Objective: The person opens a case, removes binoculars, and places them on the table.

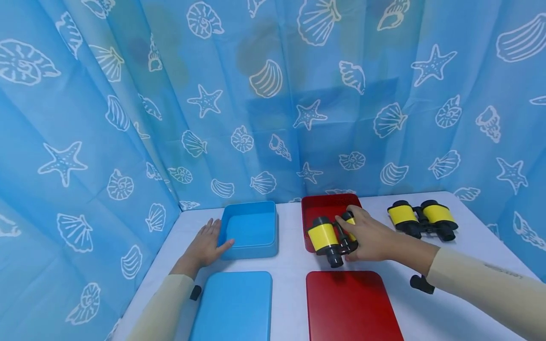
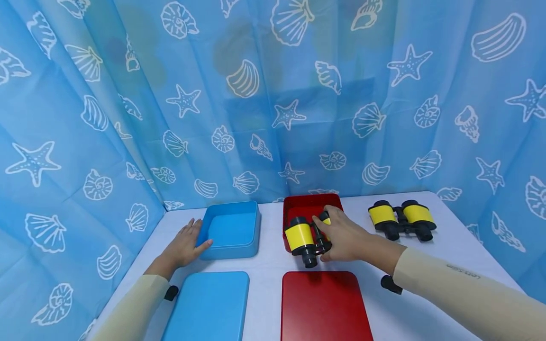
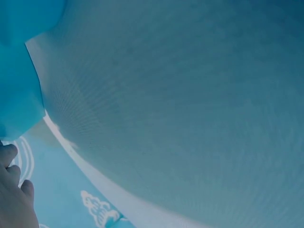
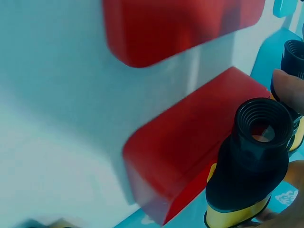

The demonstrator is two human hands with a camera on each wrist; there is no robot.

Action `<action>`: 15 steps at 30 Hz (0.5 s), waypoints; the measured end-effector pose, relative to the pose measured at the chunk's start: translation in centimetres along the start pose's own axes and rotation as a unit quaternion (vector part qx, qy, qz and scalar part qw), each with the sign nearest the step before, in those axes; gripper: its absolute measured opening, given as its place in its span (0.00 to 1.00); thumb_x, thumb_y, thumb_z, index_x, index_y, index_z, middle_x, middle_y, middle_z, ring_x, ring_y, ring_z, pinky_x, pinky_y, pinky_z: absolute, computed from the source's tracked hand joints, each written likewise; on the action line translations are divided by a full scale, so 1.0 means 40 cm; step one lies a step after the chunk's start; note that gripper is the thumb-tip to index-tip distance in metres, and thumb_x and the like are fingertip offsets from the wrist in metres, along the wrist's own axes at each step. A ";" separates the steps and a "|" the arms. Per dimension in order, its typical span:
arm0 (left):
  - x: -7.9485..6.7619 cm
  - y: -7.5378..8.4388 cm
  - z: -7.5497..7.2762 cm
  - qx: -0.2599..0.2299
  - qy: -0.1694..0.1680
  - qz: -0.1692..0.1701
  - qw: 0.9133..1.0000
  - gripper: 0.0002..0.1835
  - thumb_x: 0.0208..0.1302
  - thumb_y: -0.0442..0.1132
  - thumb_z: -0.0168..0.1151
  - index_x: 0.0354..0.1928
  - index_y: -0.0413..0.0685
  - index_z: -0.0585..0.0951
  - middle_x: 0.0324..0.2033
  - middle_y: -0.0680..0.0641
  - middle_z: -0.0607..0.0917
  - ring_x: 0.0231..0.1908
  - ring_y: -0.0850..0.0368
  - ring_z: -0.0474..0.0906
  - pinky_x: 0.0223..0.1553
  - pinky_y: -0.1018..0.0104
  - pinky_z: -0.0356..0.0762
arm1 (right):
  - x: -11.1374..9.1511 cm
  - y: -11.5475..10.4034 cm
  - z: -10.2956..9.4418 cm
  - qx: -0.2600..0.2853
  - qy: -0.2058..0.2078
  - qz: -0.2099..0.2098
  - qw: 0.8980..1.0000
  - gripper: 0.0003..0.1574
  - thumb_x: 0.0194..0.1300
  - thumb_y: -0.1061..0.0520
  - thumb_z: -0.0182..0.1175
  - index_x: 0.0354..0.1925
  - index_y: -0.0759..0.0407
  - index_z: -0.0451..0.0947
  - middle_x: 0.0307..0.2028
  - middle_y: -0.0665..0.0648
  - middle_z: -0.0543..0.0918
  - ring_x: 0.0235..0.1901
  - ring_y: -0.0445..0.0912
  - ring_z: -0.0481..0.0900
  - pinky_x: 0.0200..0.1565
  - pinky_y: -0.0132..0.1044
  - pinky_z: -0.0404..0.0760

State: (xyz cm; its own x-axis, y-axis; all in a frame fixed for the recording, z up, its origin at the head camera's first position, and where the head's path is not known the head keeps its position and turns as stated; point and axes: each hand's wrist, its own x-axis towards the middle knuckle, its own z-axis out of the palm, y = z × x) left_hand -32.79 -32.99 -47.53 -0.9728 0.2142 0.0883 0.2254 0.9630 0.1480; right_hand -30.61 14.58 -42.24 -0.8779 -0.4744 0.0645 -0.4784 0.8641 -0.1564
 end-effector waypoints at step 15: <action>0.005 -0.010 0.012 0.002 0.018 0.007 1.000 0.53 0.65 0.73 0.39 0.74 0.35 0.51 0.73 0.36 0.55 0.73 0.39 0.42 0.69 0.42 0.45 | -0.131 0.105 -0.004 0.003 -0.002 0.021 1.000 0.71 0.32 0.29 0.77 0.72 0.52 0.63 0.67 0.67 0.54 0.64 0.67 0.55 0.40 0.60 0.81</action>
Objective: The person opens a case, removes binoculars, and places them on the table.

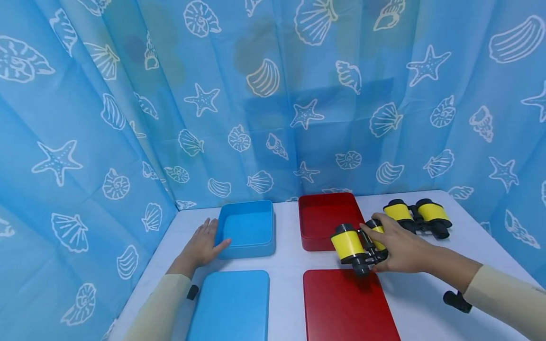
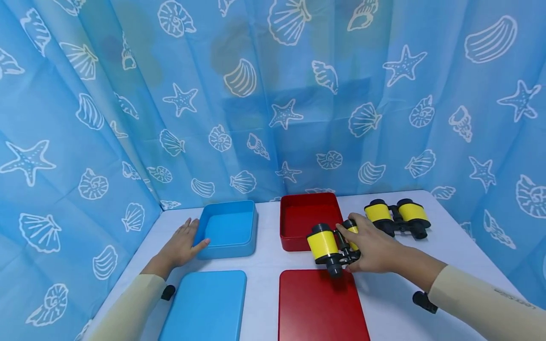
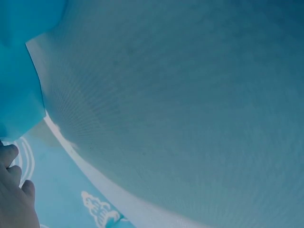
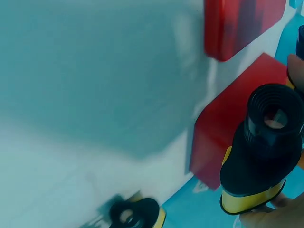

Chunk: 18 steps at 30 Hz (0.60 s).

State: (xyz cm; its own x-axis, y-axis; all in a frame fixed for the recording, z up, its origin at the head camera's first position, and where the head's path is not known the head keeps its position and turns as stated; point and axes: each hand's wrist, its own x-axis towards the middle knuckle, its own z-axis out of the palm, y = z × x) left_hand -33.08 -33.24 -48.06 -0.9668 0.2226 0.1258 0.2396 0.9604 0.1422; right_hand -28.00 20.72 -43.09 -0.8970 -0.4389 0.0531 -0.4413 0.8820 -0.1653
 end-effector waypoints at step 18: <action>-0.002 0.006 0.002 -0.008 -0.006 -0.004 1.000 0.54 0.64 0.75 0.39 0.74 0.34 0.50 0.73 0.35 0.55 0.73 0.38 0.42 0.69 0.42 0.44 | -0.153 0.103 0.002 0.022 -0.054 0.051 0.997 0.71 0.29 0.27 0.77 0.71 0.47 0.65 0.67 0.68 0.52 0.62 0.71 0.55 0.37 0.63 0.80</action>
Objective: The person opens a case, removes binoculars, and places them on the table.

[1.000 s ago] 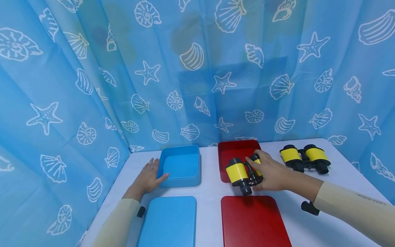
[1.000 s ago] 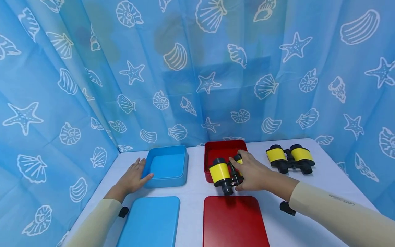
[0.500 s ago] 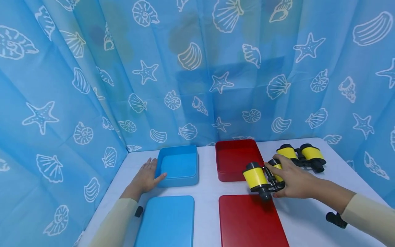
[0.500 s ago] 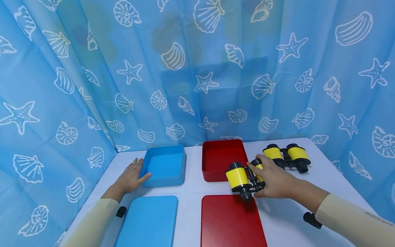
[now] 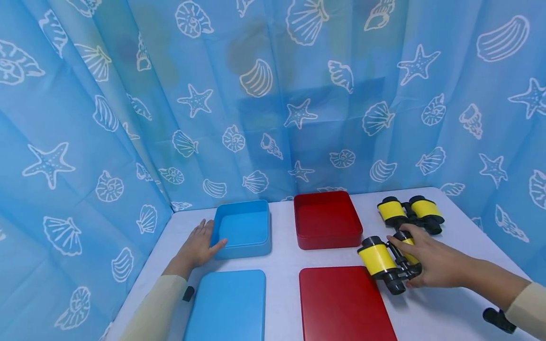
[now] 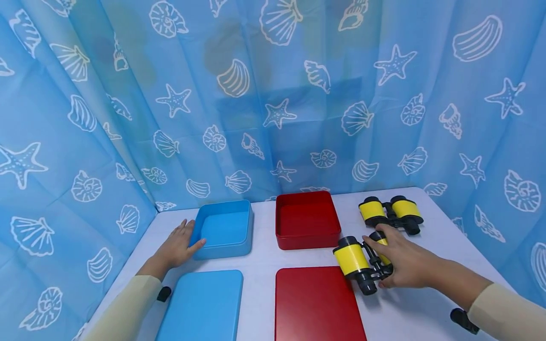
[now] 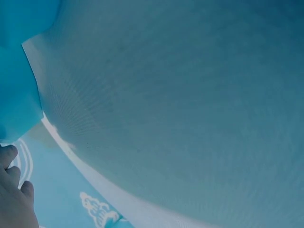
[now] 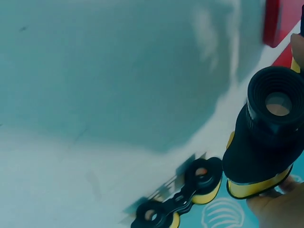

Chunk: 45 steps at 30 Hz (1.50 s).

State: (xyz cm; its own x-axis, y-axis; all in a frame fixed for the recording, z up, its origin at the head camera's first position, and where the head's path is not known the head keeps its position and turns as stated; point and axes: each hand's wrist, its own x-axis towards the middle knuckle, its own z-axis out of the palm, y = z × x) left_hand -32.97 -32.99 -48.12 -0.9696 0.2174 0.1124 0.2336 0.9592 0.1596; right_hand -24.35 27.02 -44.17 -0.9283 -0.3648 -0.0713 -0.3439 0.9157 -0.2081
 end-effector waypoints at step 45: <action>-0.004 0.003 -0.004 -0.016 0.005 0.008 1.000 0.53 0.65 0.73 0.40 0.74 0.34 0.51 0.73 0.35 0.55 0.73 0.37 0.44 0.69 0.42 0.45 | -0.162 0.193 0.080 -0.018 0.010 0.064 0.998 0.77 0.19 0.31 0.78 0.70 0.56 0.66 0.64 0.72 0.50 0.55 0.74 0.58 0.40 0.73 0.73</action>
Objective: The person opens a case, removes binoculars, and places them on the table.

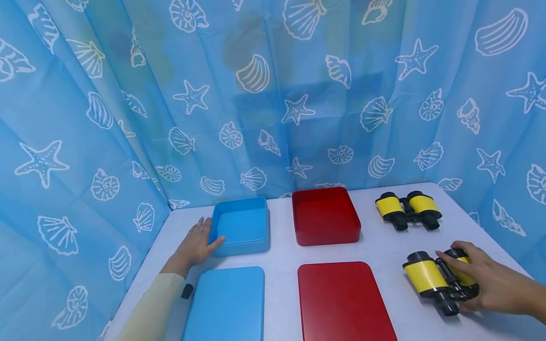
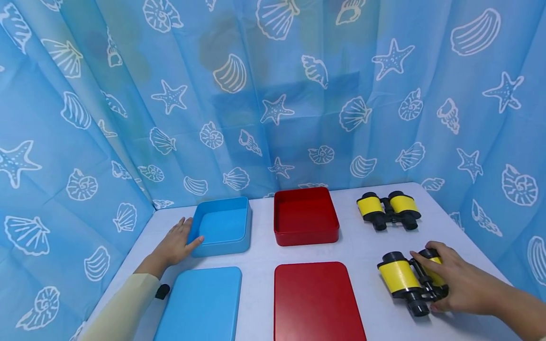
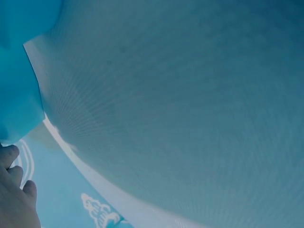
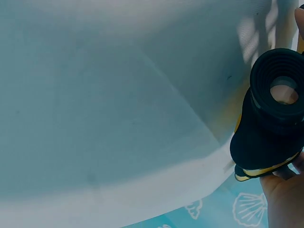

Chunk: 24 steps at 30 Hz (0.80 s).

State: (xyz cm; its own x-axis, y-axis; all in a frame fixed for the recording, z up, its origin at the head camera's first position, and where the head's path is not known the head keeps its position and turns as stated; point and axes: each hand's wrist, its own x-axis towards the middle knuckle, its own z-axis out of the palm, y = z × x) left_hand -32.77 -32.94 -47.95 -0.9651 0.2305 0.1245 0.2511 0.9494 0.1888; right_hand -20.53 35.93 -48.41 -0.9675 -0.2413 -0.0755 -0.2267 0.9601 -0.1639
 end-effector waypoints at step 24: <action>0.003 -0.002 0.002 0.004 -0.002 0.001 1.000 0.53 0.65 0.73 0.41 0.74 0.33 0.50 0.72 0.35 0.55 0.73 0.37 0.43 0.69 0.42 0.45 | -0.005 0.039 0.033 0.023 -0.007 0.016 1.000 0.77 0.16 0.35 0.80 0.68 0.60 0.67 0.64 0.74 0.46 0.54 0.76 0.54 0.39 0.74 0.72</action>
State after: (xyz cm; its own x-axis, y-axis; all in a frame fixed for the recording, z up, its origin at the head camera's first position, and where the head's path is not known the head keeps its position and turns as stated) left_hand -32.92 -32.96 -48.04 -0.9647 0.2339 0.1208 0.2530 0.9504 0.1808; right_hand -20.54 37.30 -49.96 -0.9725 -0.2126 -0.0948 -0.1899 0.9601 -0.2052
